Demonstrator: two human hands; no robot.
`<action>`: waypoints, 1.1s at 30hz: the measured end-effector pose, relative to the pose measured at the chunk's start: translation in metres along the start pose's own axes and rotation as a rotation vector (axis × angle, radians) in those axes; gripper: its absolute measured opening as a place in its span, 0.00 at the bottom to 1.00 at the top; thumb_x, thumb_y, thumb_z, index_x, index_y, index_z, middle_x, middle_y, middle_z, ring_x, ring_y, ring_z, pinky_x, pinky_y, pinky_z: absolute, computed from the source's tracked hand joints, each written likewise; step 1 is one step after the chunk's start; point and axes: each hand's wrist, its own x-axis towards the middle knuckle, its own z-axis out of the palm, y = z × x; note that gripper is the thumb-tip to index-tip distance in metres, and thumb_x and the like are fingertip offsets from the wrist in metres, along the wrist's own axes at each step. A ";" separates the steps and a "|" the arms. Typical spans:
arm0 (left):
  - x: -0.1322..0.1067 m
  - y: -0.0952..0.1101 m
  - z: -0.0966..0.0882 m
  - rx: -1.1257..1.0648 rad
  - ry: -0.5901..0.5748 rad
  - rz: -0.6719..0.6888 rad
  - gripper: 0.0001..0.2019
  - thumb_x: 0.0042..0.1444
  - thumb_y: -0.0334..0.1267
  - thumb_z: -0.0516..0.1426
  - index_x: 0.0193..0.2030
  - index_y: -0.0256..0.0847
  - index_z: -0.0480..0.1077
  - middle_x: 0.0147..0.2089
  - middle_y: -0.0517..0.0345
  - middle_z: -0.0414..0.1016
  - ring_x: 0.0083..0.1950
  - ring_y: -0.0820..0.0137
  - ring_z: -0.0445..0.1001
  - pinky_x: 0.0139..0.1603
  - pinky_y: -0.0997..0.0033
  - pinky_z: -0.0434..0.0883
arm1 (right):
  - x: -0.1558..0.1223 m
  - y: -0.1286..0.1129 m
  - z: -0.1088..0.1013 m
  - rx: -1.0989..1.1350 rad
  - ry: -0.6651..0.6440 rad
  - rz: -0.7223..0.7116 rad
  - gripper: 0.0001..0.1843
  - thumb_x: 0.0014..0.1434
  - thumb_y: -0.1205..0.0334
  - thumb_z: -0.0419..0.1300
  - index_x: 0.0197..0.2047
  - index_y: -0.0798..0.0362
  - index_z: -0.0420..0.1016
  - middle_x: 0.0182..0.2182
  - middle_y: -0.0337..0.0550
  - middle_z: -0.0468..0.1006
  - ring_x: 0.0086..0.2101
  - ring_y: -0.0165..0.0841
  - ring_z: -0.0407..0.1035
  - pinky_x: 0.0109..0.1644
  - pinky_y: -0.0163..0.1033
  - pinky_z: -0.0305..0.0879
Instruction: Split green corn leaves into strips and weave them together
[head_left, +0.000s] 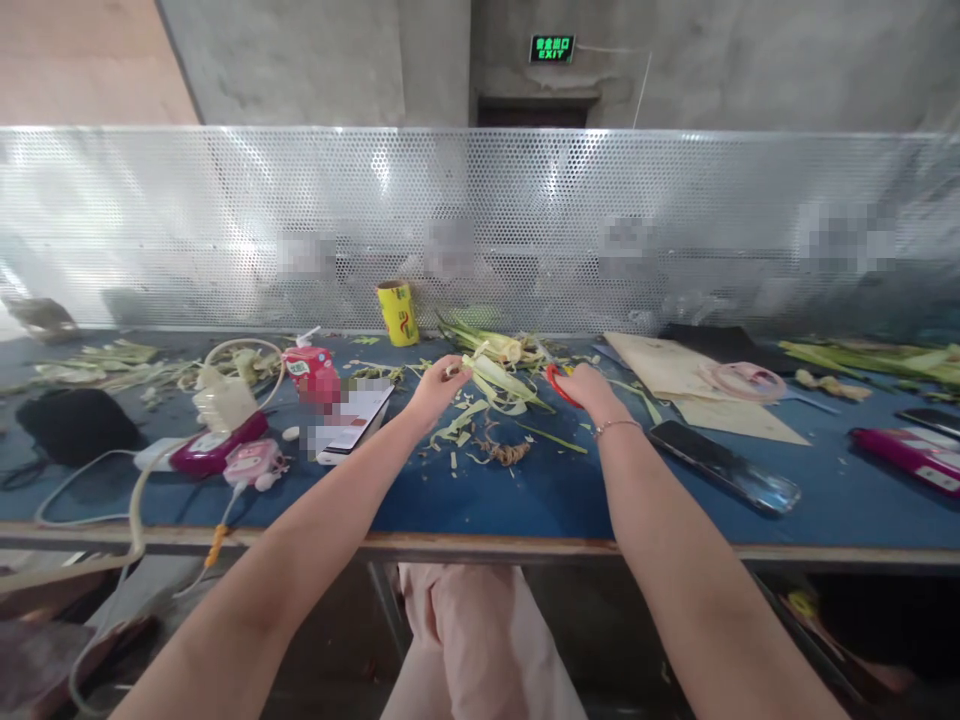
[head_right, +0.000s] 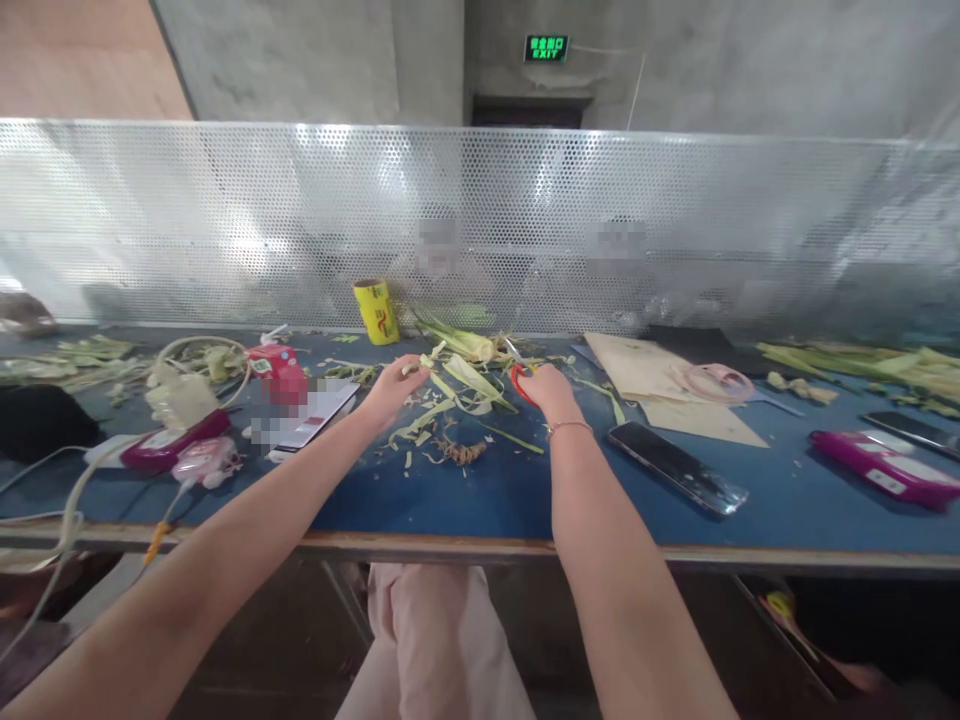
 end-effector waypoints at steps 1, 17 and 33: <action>0.002 0.000 -0.002 -0.008 0.036 0.025 0.12 0.44 0.42 0.62 0.35 0.40 0.69 0.28 0.64 0.67 0.29 0.77 0.63 0.31 0.76 0.62 | -0.004 -0.004 -0.003 0.063 0.069 -0.013 0.34 0.55 0.39 0.50 0.47 0.66 0.69 0.42 0.70 0.75 0.44 0.51 0.71 0.41 0.44 0.65; 0.022 -0.016 -0.022 -0.103 0.416 0.064 0.11 0.47 0.41 0.60 0.36 0.42 0.64 0.28 0.65 0.66 0.30 0.77 0.67 0.34 0.77 0.63 | -0.060 -0.052 -0.012 0.166 0.004 -0.668 0.20 0.55 0.42 0.53 0.37 0.51 0.65 0.31 0.46 0.74 0.32 0.36 0.69 0.35 0.37 0.60; 0.008 -0.004 -0.013 0.037 0.213 0.105 0.18 0.49 0.39 0.58 0.48 0.43 0.64 0.28 0.64 0.67 0.28 0.77 0.66 0.32 0.76 0.64 | -0.048 -0.052 0.000 0.261 -0.237 -0.615 0.20 0.54 0.42 0.55 0.35 0.52 0.71 0.32 0.44 0.76 0.33 0.35 0.68 0.36 0.36 0.60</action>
